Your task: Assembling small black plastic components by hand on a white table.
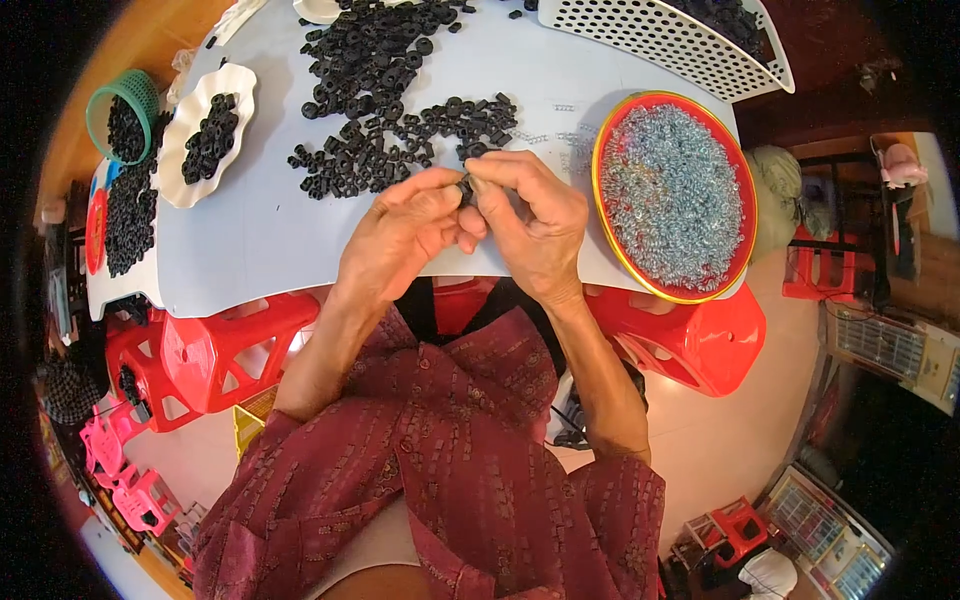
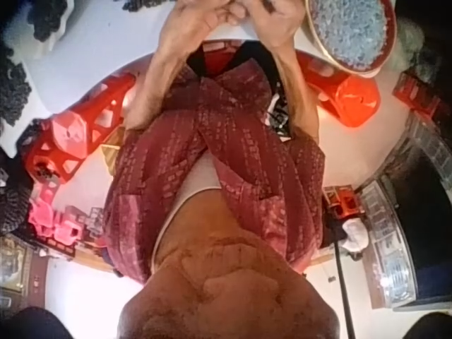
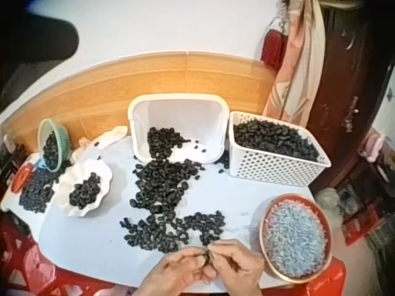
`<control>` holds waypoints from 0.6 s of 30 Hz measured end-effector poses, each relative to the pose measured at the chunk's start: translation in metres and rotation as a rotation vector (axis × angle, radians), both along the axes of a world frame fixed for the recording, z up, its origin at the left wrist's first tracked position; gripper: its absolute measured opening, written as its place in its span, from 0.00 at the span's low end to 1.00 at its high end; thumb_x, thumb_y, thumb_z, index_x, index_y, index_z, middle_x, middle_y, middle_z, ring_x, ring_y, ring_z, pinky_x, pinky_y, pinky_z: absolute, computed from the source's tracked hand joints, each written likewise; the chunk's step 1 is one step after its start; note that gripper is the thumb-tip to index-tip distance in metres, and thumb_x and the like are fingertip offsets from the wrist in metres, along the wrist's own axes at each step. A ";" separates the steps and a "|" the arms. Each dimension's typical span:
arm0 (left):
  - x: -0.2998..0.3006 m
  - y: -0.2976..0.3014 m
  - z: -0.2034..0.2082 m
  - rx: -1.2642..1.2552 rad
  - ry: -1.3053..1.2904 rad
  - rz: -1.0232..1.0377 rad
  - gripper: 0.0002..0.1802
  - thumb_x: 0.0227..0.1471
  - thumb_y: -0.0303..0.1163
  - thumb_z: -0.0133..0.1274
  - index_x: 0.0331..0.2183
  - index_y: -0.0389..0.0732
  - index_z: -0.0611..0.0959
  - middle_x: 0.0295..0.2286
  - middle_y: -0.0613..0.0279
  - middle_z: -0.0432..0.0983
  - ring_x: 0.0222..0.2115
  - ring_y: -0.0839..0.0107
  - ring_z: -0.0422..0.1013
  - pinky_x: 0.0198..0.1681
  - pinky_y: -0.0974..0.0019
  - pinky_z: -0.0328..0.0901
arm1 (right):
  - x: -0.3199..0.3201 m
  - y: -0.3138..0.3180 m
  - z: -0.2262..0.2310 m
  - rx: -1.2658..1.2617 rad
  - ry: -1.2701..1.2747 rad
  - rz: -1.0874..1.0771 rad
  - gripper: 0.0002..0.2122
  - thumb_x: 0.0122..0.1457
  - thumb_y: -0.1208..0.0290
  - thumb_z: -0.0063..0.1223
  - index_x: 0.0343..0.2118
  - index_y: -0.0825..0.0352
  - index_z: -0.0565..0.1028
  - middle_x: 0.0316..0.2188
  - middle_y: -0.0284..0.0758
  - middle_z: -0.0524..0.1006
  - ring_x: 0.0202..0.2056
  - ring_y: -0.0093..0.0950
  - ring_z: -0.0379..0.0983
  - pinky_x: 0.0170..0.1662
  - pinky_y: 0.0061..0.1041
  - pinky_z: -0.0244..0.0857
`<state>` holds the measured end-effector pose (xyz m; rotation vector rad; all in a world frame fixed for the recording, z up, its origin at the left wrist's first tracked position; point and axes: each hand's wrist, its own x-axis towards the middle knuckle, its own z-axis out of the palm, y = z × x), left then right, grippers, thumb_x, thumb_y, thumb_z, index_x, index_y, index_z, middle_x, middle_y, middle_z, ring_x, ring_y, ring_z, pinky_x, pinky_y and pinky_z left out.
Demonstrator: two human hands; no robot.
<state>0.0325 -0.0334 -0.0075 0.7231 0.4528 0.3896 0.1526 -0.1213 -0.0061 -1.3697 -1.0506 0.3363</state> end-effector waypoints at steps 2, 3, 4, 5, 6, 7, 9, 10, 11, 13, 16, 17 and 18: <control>0.001 -0.002 0.002 0.102 0.018 0.042 0.08 0.56 0.26 0.45 0.37 0.32 0.75 0.25 0.60 0.76 0.24 0.73 0.70 0.32 0.71 0.66 | 0.002 0.002 -0.001 -0.002 -0.004 -0.001 0.06 0.54 0.84 0.53 0.35 0.72 0.76 0.34 0.35 0.76 0.31 0.17 0.70 0.33 0.16 0.66; 0.003 -0.005 0.005 0.480 0.109 0.112 0.09 0.56 0.27 0.45 0.37 0.32 0.75 0.25 0.60 0.76 0.24 0.73 0.70 0.32 0.71 0.66 | 0.003 0.002 -0.001 -0.005 -0.012 -0.001 0.06 0.55 0.84 0.52 0.36 0.73 0.76 0.34 0.35 0.76 0.31 0.18 0.70 0.33 0.16 0.66; 0.006 -0.007 0.008 0.859 0.199 0.182 0.09 0.56 0.28 0.45 0.37 0.32 0.75 0.26 0.60 0.76 0.24 0.72 0.70 0.33 0.70 0.66 | 0.004 0.001 -0.001 -0.004 -0.011 0.001 0.06 0.55 0.84 0.52 0.36 0.73 0.76 0.34 0.35 0.76 0.31 0.18 0.70 0.33 0.16 0.66; 0.008 -0.009 0.008 0.904 0.197 0.189 0.10 0.57 0.28 0.45 0.37 0.32 0.75 0.25 0.59 0.75 0.25 0.72 0.70 0.32 0.71 0.66 | 0.005 0.000 -0.002 0.009 0.017 -0.009 0.06 0.55 0.83 0.52 0.36 0.73 0.76 0.34 0.35 0.76 0.31 0.18 0.70 0.33 0.17 0.66; 0.008 -0.007 0.005 0.905 0.199 0.191 0.10 0.57 0.28 0.45 0.37 0.32 0.75 0.25 0.59 0.75 0.25 0.72 0.70 0.32 0.71 0.66 | 0.005 -0.001 -0.002 0.021 0.044 -0.019 0.06 0.56 0.83 0.51 0.36 0.73 0.76 0.33 0.35 0.76 0.31 0.18 0.70 0.33 0.17 0.66; 0.007 -0.004 0.001 0.592 0.128 0.088 0.09 0.57 0.28 0.45 0.37 0.32 0.75 0.24 0.59 0.75 0.25 0.72 0.71 0.32 0.70 0.66 | 0.004 -0.002 -0.001 0.026 0.085 0.003 0.06 0.55 0.83 0.52 0.36 0.73 0.76 0.33 0.34 0.76 0.32 0.18 0.71 0.33 0.17 0.66; 0.005 0.003 0.000 0.113 -0.055 -0.013 0.08 0.56 0.27 0.45 0.36 0.33 0.75 0.23 0.57 0.75 0.25 0.73 0.71 0.29 0.70 0.65 | -0.001 -0.001 0.004 0.002 0.074 0.007 0.06 0.55 0.83 0.52 0.36 0.73 0.76 0.33 0.34 0.76 0.32 0.18 0.71 0.33 0.17 0.66; 0.005 0.002 0.003 0.113 -0.057 -0.015 0.08 0.56 0.27 0.45 0.36 0.33 0.75 0.23 0.57 0.75 0.25 0.73 0.71 0.29 0.70 0.65 | -0.002 -0.001 0.006 -0.025 0.061 0.004 0.06 0.55 0.83 0.52 0.36 0.73 0.76 0.33 0.34 0.76 0.32 0.18 0.71 0.33 0.17 0.66; 0.005 -0.002 0.006 0.505 0.069 0.078 0.09 0.56 0.27 0.45 0.36 0.32 0.75 0.23 0.57 0.75 0.24 0.74 0.71 0.28 0.70 0.65 | -0.001 -0.001 0.004 -0.025 0.060 0.001 0.06 0.55 0.83 0.52 0.36 0.73 0.76 0.33 0.34 0.76 0.32 0.18 0.71 0.33 0.17 0.66; 0.007 -0.014 0.009 1.019 0.205 0.258 0.09 0.55 0.26 0.44 0.36 0.31 0.75 0.23 0.59 0.76 0.22 0.76 0.69 0.26 0.71 0.65 | 0.003 0.000 -0.002 0.039 -0.077 -0.048 0.06 0.55 0.83 0.52 0.35 0.73 0.76 0.32 0.35 0.76 0.30 0.17 0.71 0.30 0.17 0.66; 0.007 -0.006 0.009 0.552 0.187 0.048 0.09 0.56 0.26 0.43 0.35 0.31 0.75 0.24 0.59 0.75 0.23 0.74 0.69 0.29 0.72 0.66 | 0.002 0.000 -0.005 0.044 0.001 -0.041 0.06 0.55 0.83 0.52 0.35 0.73 0.76 0.33 0.35 0.76 0.28 0.18 0.71 0.29 0.17 0.67; 0.008 0.000 -0.001 0.177 -0.019 -0.006 0.10 0.57 0.27 0.43 0.36 0.31 0.76 0.25 0.58 0.74 0.25 0.73 0.69 0.32 0.71 0.66 | 0.001 -0.001 -0.003 0.045 0.001 -0.041 0.06 0.55 0.83 0.52 0.35 0.73 0.76 0.33 0.35 0.76 0.28 0.18 0.71 0.29 0.17 0.67; 0.006 0.000 -0.002 0.178 -0.019 -0.006 0.10 0.57 0.27 0.43 0.36 0.31 0.76 0.25 0.58 0.74 0.25 0.73 0.69 0.32 0.71 0.66 | -0.001 -0.002 -0.001 0.020 0.031 -0.034 0.06 0.55 0.83 0.52 0.36 0.73 0.76 0.33 0.35 0.76 0.27 0.18 0.71 0.29 0.17 0.68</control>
